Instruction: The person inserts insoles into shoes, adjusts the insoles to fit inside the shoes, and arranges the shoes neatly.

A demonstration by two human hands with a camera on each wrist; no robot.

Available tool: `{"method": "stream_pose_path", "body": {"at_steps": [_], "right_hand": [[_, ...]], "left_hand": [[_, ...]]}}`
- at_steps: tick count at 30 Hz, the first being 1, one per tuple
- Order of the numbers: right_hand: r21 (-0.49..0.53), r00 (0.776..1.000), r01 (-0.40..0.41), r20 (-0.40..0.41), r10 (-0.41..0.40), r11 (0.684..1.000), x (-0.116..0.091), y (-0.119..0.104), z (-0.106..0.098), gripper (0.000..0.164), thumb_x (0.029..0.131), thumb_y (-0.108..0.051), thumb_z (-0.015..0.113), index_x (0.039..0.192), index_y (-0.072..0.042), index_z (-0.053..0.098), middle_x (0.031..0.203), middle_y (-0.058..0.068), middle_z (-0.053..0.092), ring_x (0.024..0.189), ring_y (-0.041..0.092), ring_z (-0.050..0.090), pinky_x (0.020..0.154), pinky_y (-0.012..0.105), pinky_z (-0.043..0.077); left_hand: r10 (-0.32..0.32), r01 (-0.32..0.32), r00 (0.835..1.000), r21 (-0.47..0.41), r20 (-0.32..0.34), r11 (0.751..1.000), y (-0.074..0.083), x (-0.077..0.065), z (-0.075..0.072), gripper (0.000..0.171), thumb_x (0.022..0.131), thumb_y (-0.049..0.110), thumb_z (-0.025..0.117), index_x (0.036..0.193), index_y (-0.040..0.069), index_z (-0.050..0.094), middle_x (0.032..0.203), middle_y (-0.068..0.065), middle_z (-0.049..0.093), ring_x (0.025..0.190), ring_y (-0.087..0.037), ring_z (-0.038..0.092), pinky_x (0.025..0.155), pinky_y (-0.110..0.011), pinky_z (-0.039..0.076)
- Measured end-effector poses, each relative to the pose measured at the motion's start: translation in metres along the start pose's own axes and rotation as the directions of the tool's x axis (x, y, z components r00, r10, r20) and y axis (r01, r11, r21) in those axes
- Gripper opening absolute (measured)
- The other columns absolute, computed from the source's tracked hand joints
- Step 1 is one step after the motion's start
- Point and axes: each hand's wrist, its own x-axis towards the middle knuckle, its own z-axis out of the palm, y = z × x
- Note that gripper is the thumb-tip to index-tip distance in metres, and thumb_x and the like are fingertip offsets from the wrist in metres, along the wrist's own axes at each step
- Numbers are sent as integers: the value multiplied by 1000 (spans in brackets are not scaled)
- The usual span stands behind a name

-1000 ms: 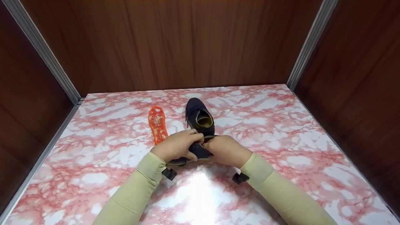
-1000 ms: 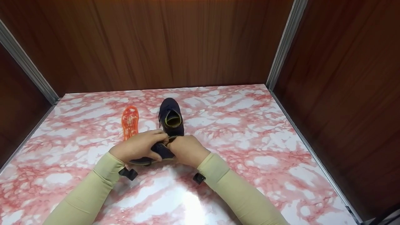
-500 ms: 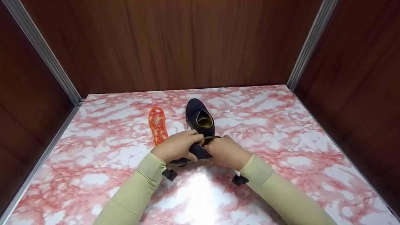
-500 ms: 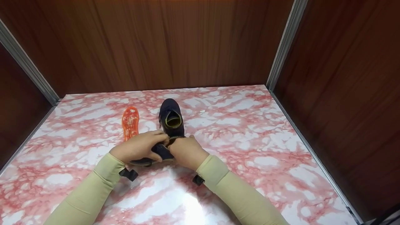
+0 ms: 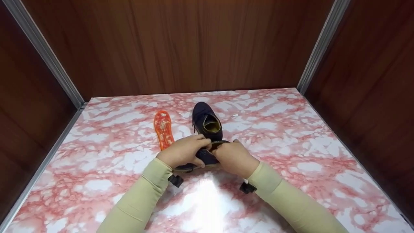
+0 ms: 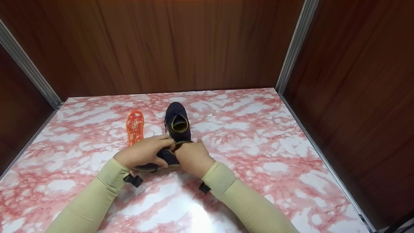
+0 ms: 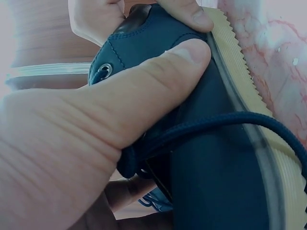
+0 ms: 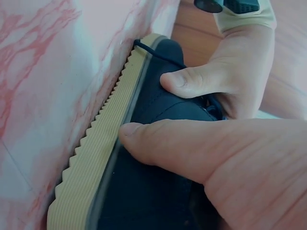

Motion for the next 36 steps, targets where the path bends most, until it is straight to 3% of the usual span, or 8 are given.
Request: {"method": "stream_pose_path", "body": {"at_steps": [5,9,18,25,36], "right_hand": [[3,1000,19,-6,-19,1000,0,1,-1,21,95,-39,84,94,-19,78,86,5,77,71,30,75,62,52,60],[-6,1000,4,29,-3,1000,0,0,-2,20,96,-36,83,103,-18,79,96,5,77,79,29,75,67,54,62],[-34,999,54,0,-54,998,0,3,-1,40,96,-50,82,112,-14,78,96,8,76,71,30,74,62,49,62],[41,999,49,17,-49,998,-1,4,-2,51,92,-55,84,123,-15,79,104,9,75,75,30,74,61,51,62],[69,995,95,-37,-93,993,-1,8,0,41,93,-54,84,109,-16,80,100,5,76,79,26,76,61,48,62]], "left_hand": [[-5,5,1000,-6,1,1000,-1,0,0,55,78,33,100,117,20,63,116,-3,62,103,-26,68,92,-48,58],[-9,9,1000,-9,3,1000,-1,0,0,56,78,33,99,118,19,63,118,-4,63,106,-27,69,94,-49,59],[-1,1,1000,-10,-4,1000,0,0,-1,55,78,33,99,116,20,62,117,-3,62,106,-27,70,93,-50,60],[14,-14,1000,5,-9,1000,-1,0,0,58,77,33,99,117,19,61,116,-4,63,108,-28,69,93,-50,59],[19,-19,1000,0,-13,1000,-2,1,1,57,76,32,100,115,18,60,114,-3,62,105,-26,68,91,-48,59]]}}
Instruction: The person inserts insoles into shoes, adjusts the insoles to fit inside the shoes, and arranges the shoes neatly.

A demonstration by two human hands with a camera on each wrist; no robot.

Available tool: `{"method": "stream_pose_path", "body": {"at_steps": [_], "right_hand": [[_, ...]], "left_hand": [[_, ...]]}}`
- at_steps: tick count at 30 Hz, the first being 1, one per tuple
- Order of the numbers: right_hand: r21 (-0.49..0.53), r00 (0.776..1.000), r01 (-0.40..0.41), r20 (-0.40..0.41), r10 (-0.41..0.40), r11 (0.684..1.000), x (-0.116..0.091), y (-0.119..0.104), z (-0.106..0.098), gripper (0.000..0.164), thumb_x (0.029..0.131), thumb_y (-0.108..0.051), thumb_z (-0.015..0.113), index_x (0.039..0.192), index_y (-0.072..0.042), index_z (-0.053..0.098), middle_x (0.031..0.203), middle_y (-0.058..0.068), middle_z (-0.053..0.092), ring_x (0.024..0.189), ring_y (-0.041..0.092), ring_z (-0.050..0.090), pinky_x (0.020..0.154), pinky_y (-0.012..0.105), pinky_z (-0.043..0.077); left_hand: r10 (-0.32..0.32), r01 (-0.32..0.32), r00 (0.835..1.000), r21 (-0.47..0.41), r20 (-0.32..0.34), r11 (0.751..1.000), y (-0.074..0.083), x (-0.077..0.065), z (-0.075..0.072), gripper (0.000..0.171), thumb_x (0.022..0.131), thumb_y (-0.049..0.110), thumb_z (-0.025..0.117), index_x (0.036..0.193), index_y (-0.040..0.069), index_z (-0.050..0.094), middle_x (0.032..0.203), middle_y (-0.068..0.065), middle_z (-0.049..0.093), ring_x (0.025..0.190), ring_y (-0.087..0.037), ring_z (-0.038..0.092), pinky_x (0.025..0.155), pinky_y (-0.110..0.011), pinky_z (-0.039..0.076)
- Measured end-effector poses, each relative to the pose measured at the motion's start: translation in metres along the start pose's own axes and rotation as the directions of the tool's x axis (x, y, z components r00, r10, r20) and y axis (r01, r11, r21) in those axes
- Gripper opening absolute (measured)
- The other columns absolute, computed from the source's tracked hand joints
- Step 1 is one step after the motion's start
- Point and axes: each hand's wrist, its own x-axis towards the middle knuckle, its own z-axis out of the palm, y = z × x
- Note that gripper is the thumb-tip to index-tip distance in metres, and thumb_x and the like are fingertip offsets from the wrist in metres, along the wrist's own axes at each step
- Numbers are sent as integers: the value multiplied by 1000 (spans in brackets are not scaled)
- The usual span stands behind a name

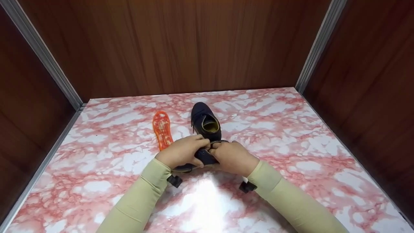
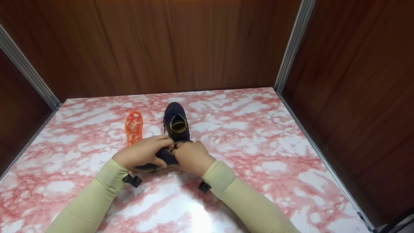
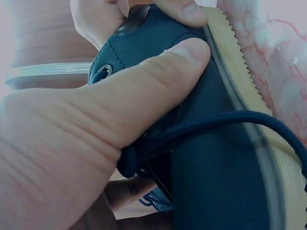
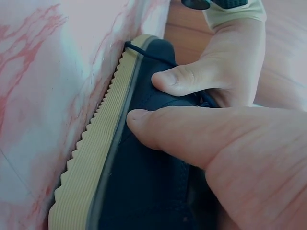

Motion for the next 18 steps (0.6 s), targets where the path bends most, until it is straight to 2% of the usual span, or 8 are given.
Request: {"method": "stream_pose_path", "body": {"at_steps": [6,12,18], "right_hand": [[53,1000,9,-15,-8,999,1,1,1,37,92,-51,86,103,-16,80,94,4,78,80,24,77,64,47,63],[-18,1000,-21,-6,21,1000,1,-3,0,44,93,-56,84,109,-15,81,96,5,77,78,25,76,64,50,62],[-29,1000,-15,-12,15,999,0,-3,-2,44,91,-56,85,106,-15,79,85,6,75,71,26,74,61,50,61]], "left_hand": [[-8,8,1000,8,9,1000,1,-1,-1,57,77,33,100,115,19,60,114,-3,61,103,-26,68,90,-48,59],[-16,16,1000,3,10,1000,1,0,0,57,77,33,100,116,19,61,116,-3,62,105,-26,68,92,-49,59],[-2,2,1000,4,-3,1000,0,0,1,56,76,32,100,116,19,63,116,-4,63,104,-27,70,92,-48,59]]}}
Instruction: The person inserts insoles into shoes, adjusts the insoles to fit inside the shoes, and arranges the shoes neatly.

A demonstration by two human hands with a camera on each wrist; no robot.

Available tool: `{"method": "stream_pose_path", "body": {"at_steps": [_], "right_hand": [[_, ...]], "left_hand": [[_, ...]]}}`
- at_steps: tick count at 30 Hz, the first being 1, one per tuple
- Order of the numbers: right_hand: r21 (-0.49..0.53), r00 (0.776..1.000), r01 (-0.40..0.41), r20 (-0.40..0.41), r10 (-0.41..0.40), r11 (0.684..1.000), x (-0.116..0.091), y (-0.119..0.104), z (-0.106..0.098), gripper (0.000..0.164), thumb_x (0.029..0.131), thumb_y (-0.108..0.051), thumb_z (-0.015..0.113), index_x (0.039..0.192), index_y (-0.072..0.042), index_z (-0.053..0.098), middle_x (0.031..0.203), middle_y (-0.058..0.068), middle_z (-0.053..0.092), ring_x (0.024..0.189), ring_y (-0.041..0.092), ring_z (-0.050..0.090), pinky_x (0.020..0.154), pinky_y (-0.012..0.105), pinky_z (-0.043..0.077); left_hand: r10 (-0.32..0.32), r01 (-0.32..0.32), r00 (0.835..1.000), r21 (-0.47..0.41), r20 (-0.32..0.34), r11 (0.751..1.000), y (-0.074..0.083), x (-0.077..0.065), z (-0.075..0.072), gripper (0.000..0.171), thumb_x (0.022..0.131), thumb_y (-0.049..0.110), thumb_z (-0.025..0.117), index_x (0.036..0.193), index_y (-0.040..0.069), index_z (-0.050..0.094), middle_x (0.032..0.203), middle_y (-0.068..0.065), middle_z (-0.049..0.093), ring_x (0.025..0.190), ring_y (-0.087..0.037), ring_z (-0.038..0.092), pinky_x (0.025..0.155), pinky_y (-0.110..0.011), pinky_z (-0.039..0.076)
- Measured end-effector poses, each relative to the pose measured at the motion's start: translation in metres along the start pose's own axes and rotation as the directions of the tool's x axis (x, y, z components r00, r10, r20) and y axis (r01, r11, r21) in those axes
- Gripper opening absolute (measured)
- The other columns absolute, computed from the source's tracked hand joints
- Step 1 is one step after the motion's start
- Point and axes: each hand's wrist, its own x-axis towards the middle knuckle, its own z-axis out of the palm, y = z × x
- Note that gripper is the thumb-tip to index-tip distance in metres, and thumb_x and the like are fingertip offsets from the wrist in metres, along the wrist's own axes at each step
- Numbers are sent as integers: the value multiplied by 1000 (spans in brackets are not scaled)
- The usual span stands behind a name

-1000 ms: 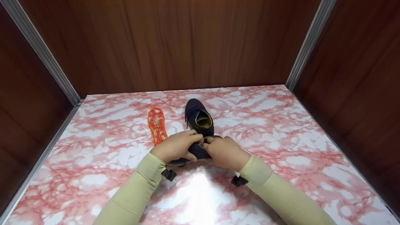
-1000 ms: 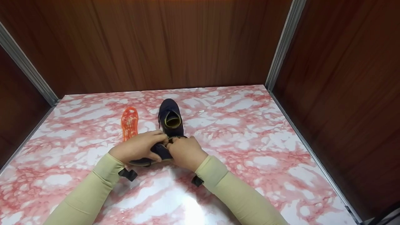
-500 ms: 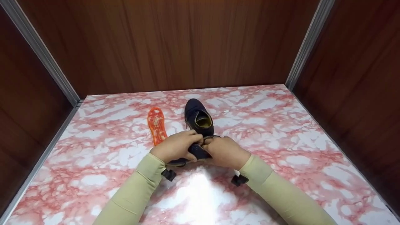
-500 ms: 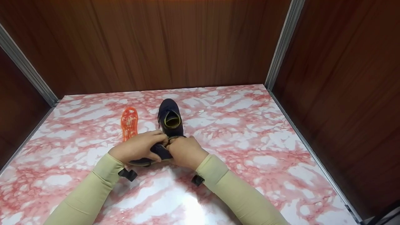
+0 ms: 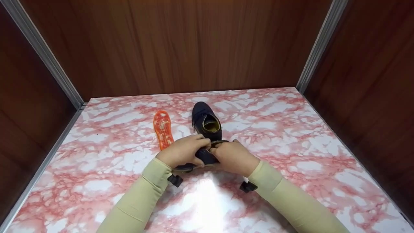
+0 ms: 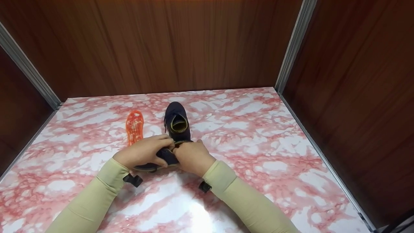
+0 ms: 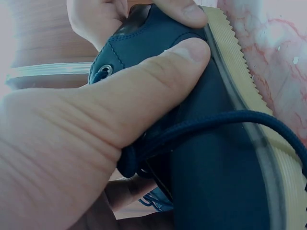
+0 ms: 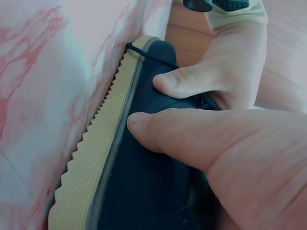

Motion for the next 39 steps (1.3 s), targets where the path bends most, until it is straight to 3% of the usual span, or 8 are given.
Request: {"method": "stream_pose_path", "body": {"at_steps": [9,14,18,26,31,34,39], "right_hand": [[125,996,-38,82,28,991,0,4,-15,28,93,-45,87,94,-19,76,81,5,75,73,28,75,63,49,60],[123,993,-44,112,30,991,2,4,-16,26,96,-43,84,86,-20,75,75,4,73,68,26,73,61,47,59],[84,996,-29,86,22,996,2,3,-14,27,95,-44,85,85,-21,74,74,2,71,67,23,72,59,45,58],[13,999,-10,48,9,1000,0,2,-7,34,89,-48,89,96,-17,77,84,3,76,70,26,74,60,48,60],[116,999,26,20,-28,993,1,8,-14,35,87,-48,91,96,-18,76,90,1,77,73,23,75,63,45,61],[173,999,38,-35,-33,984,2,15,-20,35,88,-47,91,105,-18,79,98,-1,76,79,21,75,70,43,63],[242,999,-20,-27,28,970,4,28,-22,58,85,-47,94,127,-12,74,119,5,72,100,25,75,86,46,65]], "left_hand": [[-6,6,1000,-4,13,1000,1,-1,-1,56,79,32,99,119,18,64,117,-4,63,103,-27,69,92,-49,59],[-12,13,1000,-5,15,1000,1,-2,-2,56,79,33,99,122,19,64,120,-4,63,106,-27,69,93,-49,59],[-15,15,1000,-5,13,1000,0,-3,-2,56,79,33,99,121,19,64,120,-4,63,106,-26,69,93,-48,59],[-20,20,1000,-12,17,1000,2,-1,-3,55,78,32,99,117,20,63,116,-3,62,103,-26,68,91,-48,59],[-23,23,1000,-1,18,1000,1,-1,-2,58,79,33,99,123,19,64,120,-4,64,108,-28,70,93,-50,60],[-37,37,999,-4,27,999,1,-1,-1,63,81,34,98,132,20,64,126,-5,64,115,-29,70,97,-51,59],[-42,42,999,0,35,999,1,0,-2,59,81,34,98,126,20,64,124,-4,64,113,-27,69,95,-50,59]]}}
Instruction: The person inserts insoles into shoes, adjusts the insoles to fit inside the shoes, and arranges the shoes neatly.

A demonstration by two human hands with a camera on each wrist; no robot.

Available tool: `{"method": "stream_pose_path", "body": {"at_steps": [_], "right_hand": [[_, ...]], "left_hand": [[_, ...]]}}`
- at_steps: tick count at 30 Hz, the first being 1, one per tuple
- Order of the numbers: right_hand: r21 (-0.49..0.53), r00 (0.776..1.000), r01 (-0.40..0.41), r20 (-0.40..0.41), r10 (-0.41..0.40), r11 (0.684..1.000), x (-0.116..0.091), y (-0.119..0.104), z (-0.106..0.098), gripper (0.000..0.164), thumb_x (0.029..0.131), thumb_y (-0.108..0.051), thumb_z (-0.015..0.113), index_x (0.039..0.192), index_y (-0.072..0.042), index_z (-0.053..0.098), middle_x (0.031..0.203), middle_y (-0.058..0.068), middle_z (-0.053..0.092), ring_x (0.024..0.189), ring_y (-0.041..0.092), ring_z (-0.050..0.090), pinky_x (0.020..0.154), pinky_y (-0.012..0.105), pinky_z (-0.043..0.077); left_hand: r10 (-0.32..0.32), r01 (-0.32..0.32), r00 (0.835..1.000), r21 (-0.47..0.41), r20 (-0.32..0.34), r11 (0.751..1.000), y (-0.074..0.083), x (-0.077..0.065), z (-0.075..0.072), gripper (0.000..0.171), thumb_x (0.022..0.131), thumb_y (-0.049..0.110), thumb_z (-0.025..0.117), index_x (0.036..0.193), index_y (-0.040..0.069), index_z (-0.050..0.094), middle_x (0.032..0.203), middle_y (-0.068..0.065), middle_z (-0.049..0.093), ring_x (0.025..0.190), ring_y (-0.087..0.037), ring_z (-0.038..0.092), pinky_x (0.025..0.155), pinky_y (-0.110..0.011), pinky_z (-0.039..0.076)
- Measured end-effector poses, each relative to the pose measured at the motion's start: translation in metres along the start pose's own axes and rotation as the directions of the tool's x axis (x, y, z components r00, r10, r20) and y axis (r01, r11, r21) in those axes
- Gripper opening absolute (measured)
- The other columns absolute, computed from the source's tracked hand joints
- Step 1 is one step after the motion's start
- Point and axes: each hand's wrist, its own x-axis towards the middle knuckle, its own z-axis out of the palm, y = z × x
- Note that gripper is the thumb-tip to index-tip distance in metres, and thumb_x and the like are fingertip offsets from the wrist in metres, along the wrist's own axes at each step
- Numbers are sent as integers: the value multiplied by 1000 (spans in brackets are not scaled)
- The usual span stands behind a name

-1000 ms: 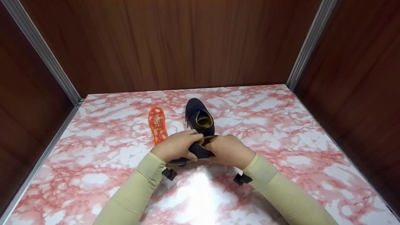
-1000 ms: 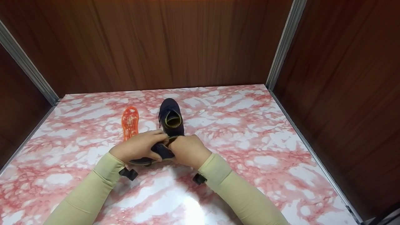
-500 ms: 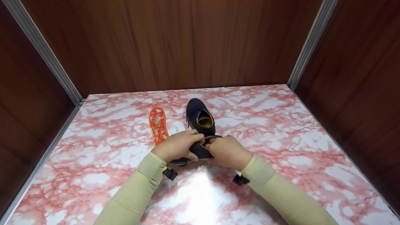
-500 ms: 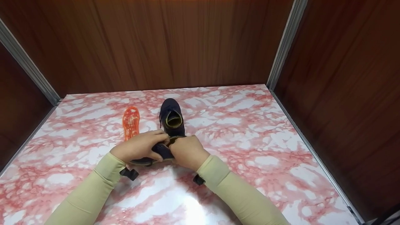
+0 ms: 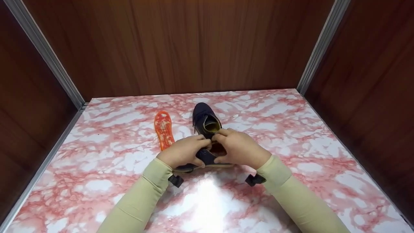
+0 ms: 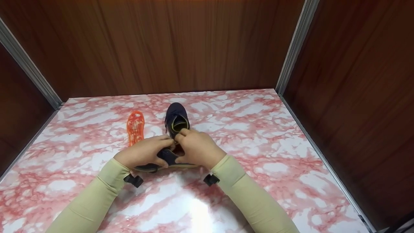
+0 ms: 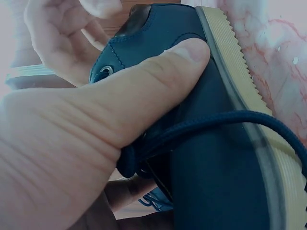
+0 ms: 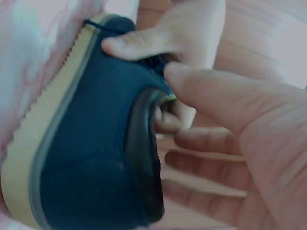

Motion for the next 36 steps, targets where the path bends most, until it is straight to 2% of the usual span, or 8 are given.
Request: {"method": "stream_pose_path", "body": {"at_steps": [4,7,18,24,27,29,33,36], "right_hand": [[42,990,-83,116,78,996,1,6,9,75,80,-46,97,137,-9,66,127,9,70,107,26,74,91,49,64],[52,985,-103,145,94,993,2,7,15,77,79,-47,97,138,-9,64,126,9,70,105,25,73,91,48,64],[81,997,-48,66,43,996,0,9,27,73,79,-40,98,135,-4,66,124,10,63,94,22,70,85,42,63],[80,999,-31,36,28,996,-2,8,29,66,82,-43,96,127,-4,69,121,11,63,92,22,71,83,41,64],[84,999,-38,37,35,996,0,7,28,73,82,-42,96,135,-2,67,128,13,64,100,25,74,89,43,65],[96,997,-61,53,56,994,1,5,27,77,80,-41,98,138,-2,66,132,14,64,105,27,74,91,45,65],[100,987,-126,111,115,987,4,1,25,80,78,-41,99,139,-3,63,132,14,64,106,28,72,92,49,63],[99,980,-161,136,147,982,5,-1,24,81,78,-42,98,141,-5,62,128,13,66,104,28,71,90,51,63]], "left_hand": [[6,-6,1000,0,2,1000,0,0,1,57,80,34,98,123,20,64,122,-3,64,108,-26,69,93,-49,59],[5,-5,1000,-10,3,1000,0,0,2,57,80,34,98,123,20,64,123,-4,64,108,-26,68,94,-49,59],[8,-8,1000,-25,6,1000,3,2,0,54,81,31,99,119,21,63,119,-2,63,108,-24,67,94,-48,58],[13,-13,1000,-140,-2,990,2,-2,-9,73,80,27,99,136,17,54,132,-9,66,124,-29,67,109,-49,55],[-34,35,999,-183,8,982,-3,-7,-18,86,79,31,100,148,15,50,143,-16,65,134,-35,66,115,-51,53],[-88,95,995,-189,46,977,-7,-13,-26,92,79,35,100,154,14,50,149,-19,64,138,-37,64,117,-53,51],[-193,212,970,-124,149,970,-18,-25,-38,88,81,40,98,153,11,57,148,-19,67,134,-36,67,116,-53,53],[-246,265,949,-75,194,961,-26,-32,-45,80,83,42,95,148,7,63,142,-20,71,126,-34,70,112,-55,55]]}}
